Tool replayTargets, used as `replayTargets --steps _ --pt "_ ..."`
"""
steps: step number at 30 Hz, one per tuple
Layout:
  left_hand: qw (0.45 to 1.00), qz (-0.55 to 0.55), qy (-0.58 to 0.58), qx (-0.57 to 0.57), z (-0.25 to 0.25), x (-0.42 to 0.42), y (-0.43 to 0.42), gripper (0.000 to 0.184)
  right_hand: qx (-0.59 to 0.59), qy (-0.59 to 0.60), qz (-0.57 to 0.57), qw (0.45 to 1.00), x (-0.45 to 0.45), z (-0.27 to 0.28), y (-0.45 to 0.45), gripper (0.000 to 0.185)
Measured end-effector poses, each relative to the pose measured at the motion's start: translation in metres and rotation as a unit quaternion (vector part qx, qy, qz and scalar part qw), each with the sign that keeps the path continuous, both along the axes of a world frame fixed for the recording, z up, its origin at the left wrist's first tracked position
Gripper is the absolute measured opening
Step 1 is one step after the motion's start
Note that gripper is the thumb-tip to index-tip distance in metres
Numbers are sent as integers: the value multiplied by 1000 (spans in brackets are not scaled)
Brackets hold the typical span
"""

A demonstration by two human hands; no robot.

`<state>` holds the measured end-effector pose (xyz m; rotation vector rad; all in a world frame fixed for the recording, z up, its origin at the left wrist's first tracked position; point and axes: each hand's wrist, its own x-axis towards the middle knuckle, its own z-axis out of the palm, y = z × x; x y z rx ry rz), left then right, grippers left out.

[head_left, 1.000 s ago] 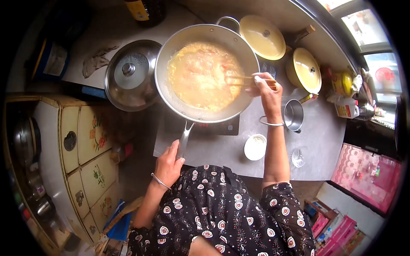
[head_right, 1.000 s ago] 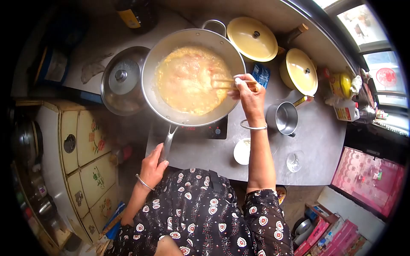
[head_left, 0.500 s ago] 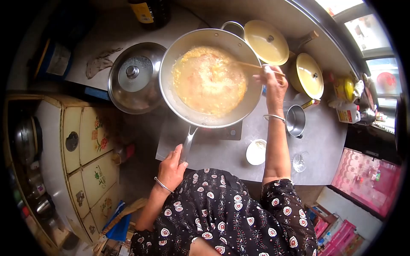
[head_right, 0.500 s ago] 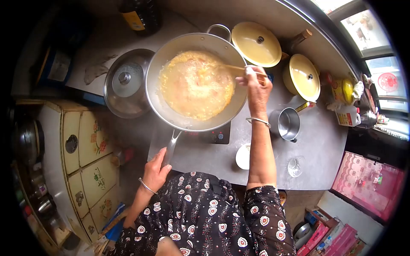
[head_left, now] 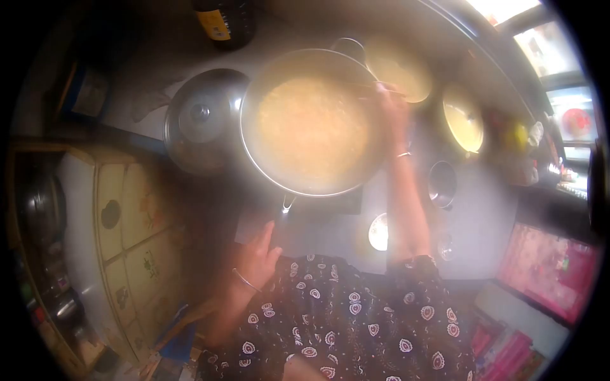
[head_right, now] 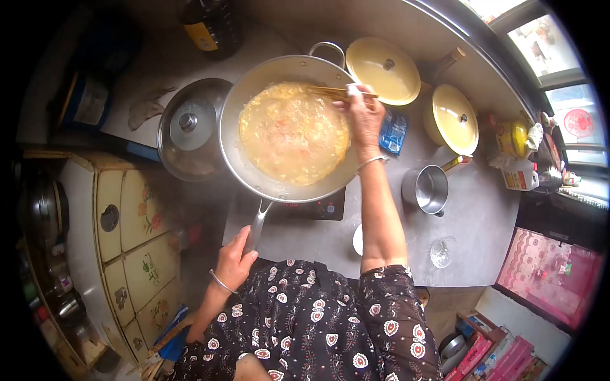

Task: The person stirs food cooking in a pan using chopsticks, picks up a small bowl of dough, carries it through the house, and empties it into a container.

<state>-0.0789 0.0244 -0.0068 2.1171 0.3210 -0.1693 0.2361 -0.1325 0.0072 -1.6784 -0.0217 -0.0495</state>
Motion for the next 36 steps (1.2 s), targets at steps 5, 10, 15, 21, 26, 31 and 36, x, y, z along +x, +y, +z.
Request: replayTargets --steps 5,10,15,21,26,31,36 --pt "1000 1 -4 9 -6 -3 1 52 45 52 164 984 -16 -16 28 13" --pt "1000 8 0 0 -4 -2 0 52 58 18 26 998 2 -9 9 13" --pt "1000 3 -5 12 -3 -1 0 52 34 0 130 991 -15 -15 37 13" --pt "1000 7 -3 14 -4 -2 -1 52 31 84 207 974 -21 4 20 13" --pt "1000 10 6 2 -5 -2 0 52 18 78 199 977 -27 6 39 12" --pt "1000 7 -20 14 -5 -3 -1 52 -9 -30 135 990 -3 -11 22 8" --pt "999 -1 -36 11 -7 -3 0 51 -49 -25 91 994 2 16 -30 7"
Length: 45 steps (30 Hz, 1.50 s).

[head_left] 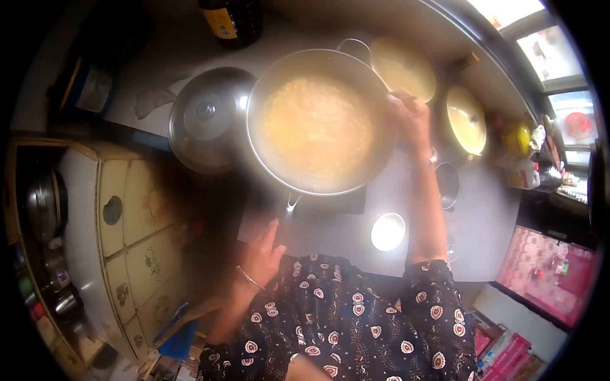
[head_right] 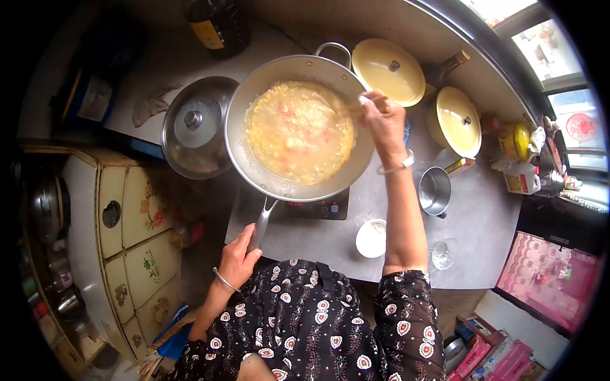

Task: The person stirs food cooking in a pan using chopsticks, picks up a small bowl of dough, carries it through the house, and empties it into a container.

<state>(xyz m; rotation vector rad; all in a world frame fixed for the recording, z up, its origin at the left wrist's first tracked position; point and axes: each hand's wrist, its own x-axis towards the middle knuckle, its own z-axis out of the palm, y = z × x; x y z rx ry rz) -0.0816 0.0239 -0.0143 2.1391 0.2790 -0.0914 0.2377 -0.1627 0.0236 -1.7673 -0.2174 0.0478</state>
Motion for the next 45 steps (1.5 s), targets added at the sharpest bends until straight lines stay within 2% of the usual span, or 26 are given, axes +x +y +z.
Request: replayTargets --steps 1,3,6,7,9,11,13,15,16,21,23,25,26,27,29,33,36,37,39,41,43,45 --pt "1000 -5 -5 -1 0 1 1 51 -41 54 -3 998 3 -2 -15 10" --pt "1000 -8 -9 -6 1 1 1 51 -37 131 82 987 -8 4 -23 12" --pt "1000 -8 -14 -8 2 3 0 51 -21 201 112 973 -39 3 5 11" --pt "1000 -13 -18 0 1 2 1 52 59 172 160 970 -42 -16 11 10" --pt "1000 -19 -21 10 1 2 1 52 88 141 143 976 -44 -29 24 10" --pt "999 -22 -22 12 1 3 1 53 41 60 78 994 -30 -33 20 10" --pt "1000 -10 5 -9 6 4 0 52 -15 37 22 999 -18 -25 3 11" --pt "1000 -2 17 -19 7 4 0 52 14 66 21 998 -17 -20 -20 11" --pt "1000 -2 15 -18 6 4 0 52 -20 99 38 994 -20 -12 -30 13" --pt "1000 -6 11 -21 4 3 0 53 3 150 162 975 -62 -13 4 13" --pt "1000 -11 14 -11 3 2 2 54 9 99 126 987 -64 -15 18 14" --pt "1000 -11 1 -11 0 1 2 54 -14 50 37 998 -49 -21 9 15" --pt "1000 -11 -6 -12 0 1 2 54 -10 89 -6 996 -44 -14 1 14" --pt "1000 -12 -8 -14 1 1 2 54 5 61 -12 998 -39 -19 -11 14" --pt "1000 -8 -9 -18 1 1 2 53 12 80 -17 997 -42 -18 -31 15" --pt "1000 -11 -2 -25 0 3 1 53 32 155 98 983 -72 -21 -8 11" --pt "1000 -16 0 -21 1 2 4 53 27 54 57 997 -63 -40 3 15" --pt "1000 -18 -2 -22 0 2 4 53 -14 11 32 999 -57 -37 -4 16" --pt "999 -19 -5 -25 -1 3 3 53 -37 8 -4 999 -49 -30 -24 16" --pt "999 -16 -2 -28 0 2 3 53 -33 53 -8 998 -55 -19 -41 15" --pt "999 -16 -10 -26 -2 2 3 53 -20 162 32 986 -68 -2 -37 12" --pt "999 -21 -10 -27 -3 2 4 53 -9 164 79 983 -81 3 -24 13"
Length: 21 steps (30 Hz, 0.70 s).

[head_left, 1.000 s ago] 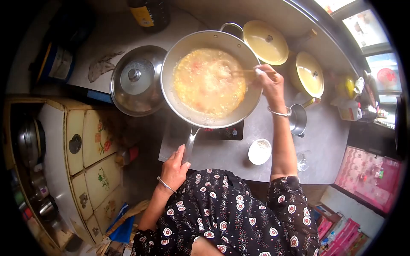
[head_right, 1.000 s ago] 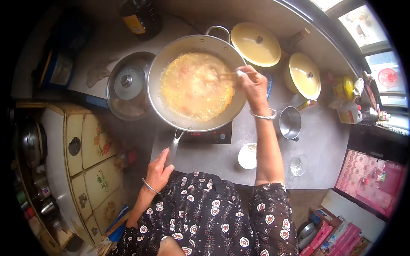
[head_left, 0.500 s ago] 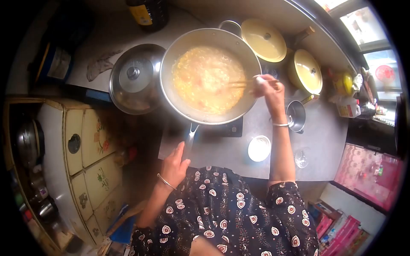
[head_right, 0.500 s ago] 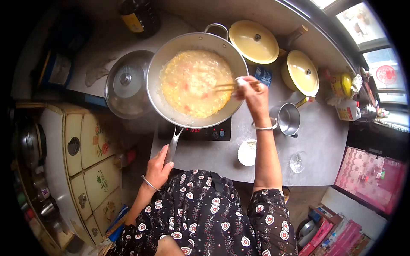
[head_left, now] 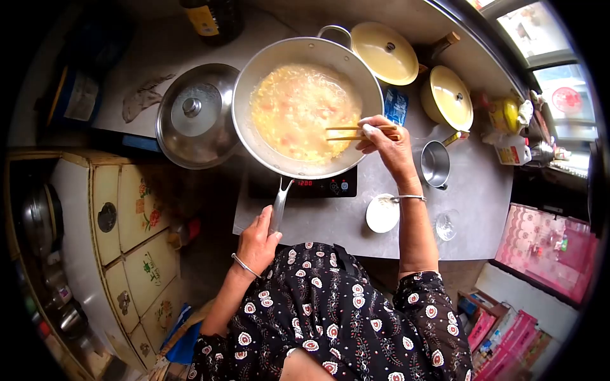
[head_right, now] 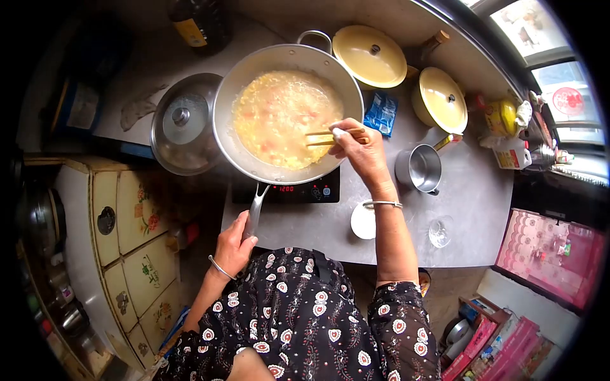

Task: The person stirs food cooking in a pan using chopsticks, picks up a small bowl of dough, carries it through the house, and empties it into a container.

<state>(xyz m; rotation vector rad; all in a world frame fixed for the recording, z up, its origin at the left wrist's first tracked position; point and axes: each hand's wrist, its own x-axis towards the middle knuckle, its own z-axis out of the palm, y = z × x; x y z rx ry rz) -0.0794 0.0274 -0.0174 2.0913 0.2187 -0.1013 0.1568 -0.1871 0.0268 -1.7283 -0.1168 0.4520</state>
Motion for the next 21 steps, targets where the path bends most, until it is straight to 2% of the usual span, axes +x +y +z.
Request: replayTargets --steps 4,7,10,12,13,14,16,17,20,21 --pt "1000 -5 13 -3 1 0 2 53 -15 -106 -101 989 15 9 -16 15" --pt "1000 -11 2 1 -1 0 3 54 -42 -57 -115 991 7 10 -30 15" --pt "1000 -17 0 8 -2 -1 3 54 -5 19 -17 1000 -16 -6 -16 15" --pt "1000 -20 1 6 -1 0 3 55 60 22 -33 997 -28 -2 1 16" --pt "1000 -20 3 3 -1 0 4 54 77 -17 -76 994 -26 -1 1 16" --pt "1000 -21 4 -1 0 0 4 54 62 -44 -101 992 -21 1 -3 16" --pt "1000 -21 1 1 0 -1 4 54 -16 -46 -160 986 -15 -3 -13 16" --pt "1000 -20 0 1 0 -1 3 54 -19 -26 -164 986 -15 -7 -14 17" --pt "1000 -20 -5 -4 -4 -1 4 54 45 8 -46 998 -37 -18 4 22" --pt "1000 -21 -4 -5 -3 -1 5 53 63 34 -40 997 -45 -10 12 20"
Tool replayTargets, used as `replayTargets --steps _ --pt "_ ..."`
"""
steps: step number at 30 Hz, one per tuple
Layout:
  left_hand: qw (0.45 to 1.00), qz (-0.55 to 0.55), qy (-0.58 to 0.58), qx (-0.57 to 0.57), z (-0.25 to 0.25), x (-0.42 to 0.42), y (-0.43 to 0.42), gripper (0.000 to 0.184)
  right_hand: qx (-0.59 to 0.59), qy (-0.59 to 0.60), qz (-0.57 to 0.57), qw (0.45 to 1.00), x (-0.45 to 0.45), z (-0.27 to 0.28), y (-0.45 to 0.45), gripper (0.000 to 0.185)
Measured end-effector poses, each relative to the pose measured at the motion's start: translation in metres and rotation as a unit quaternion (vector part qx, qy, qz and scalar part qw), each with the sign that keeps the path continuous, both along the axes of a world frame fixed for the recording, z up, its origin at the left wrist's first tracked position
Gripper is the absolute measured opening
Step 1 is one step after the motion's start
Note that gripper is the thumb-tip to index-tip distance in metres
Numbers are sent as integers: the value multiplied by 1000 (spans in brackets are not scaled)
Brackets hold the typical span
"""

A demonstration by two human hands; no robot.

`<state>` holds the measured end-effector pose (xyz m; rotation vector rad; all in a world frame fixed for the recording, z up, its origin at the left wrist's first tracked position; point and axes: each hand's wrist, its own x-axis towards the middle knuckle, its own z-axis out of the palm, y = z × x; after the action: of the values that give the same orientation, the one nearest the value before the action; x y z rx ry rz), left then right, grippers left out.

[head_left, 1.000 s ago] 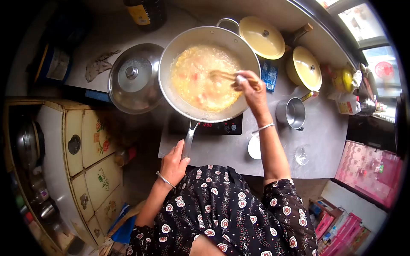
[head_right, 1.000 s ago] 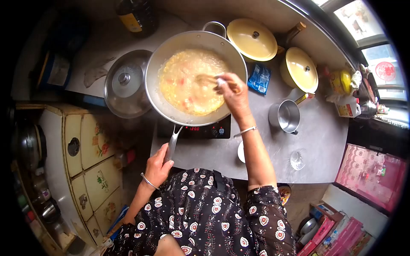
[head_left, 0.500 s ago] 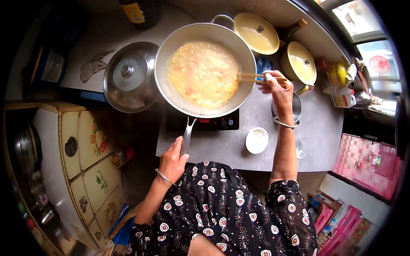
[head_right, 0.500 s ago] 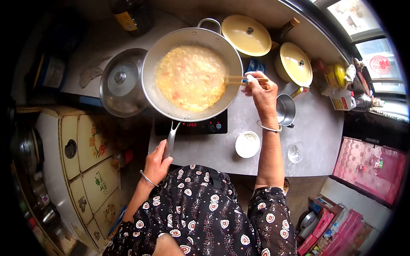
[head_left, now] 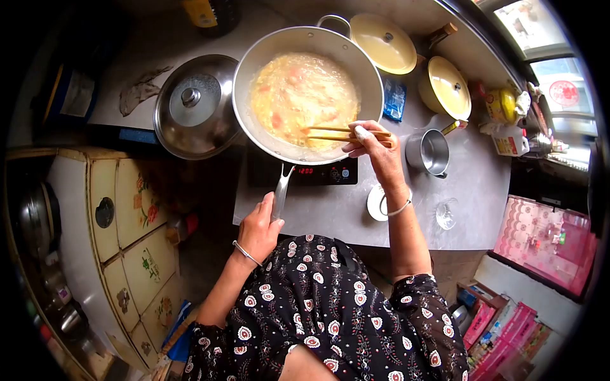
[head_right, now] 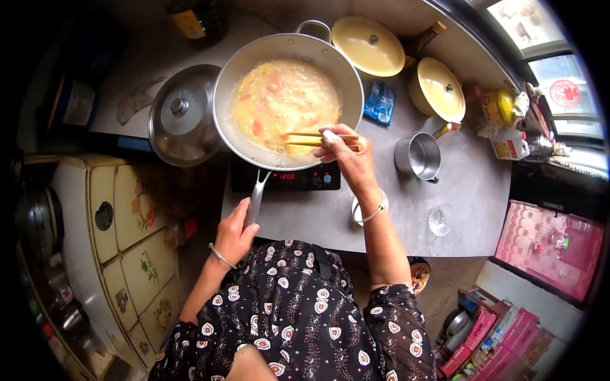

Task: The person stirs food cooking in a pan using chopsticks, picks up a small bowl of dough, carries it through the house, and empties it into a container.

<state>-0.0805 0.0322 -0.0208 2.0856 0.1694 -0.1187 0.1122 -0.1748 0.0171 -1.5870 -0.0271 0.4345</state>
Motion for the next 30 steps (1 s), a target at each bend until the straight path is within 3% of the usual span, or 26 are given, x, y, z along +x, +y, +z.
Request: replayTargets --steps 3,8,12,16,17,21,26,30 --pt "1000 0 2 -1 2 0 0 52 12 -51 -37 998 -3 2 6 20" --pt "999 -17 -45 23 -6 -1 1 53 8 -44 52 998 -17 -12 20 15" --pt "999 -17 -38 18 -3 0 1 53 -48 -90 -26 994 -13 -14 15 15" --pt "998 -22 -46 21 -6 -1 3 54 10 -56 11 998 -22 -15 36 15" --pt "998 -25 -46 21 -6 -1 3 54 -31 -101 19 994 -22 -19 38 13" --pt "999 -28 -43 17 -6 -1 4 56 -36 -102 -69 992 -17 -8 35 9" --pt "1000 -20 -9 -6 -2 0 5 54 -74 -152 -48 984 -22 -13 40 11" --pt "1000 -25 -7 -13 -3 0 5 54 -27 -124 16 992 -35 -21 43 12"
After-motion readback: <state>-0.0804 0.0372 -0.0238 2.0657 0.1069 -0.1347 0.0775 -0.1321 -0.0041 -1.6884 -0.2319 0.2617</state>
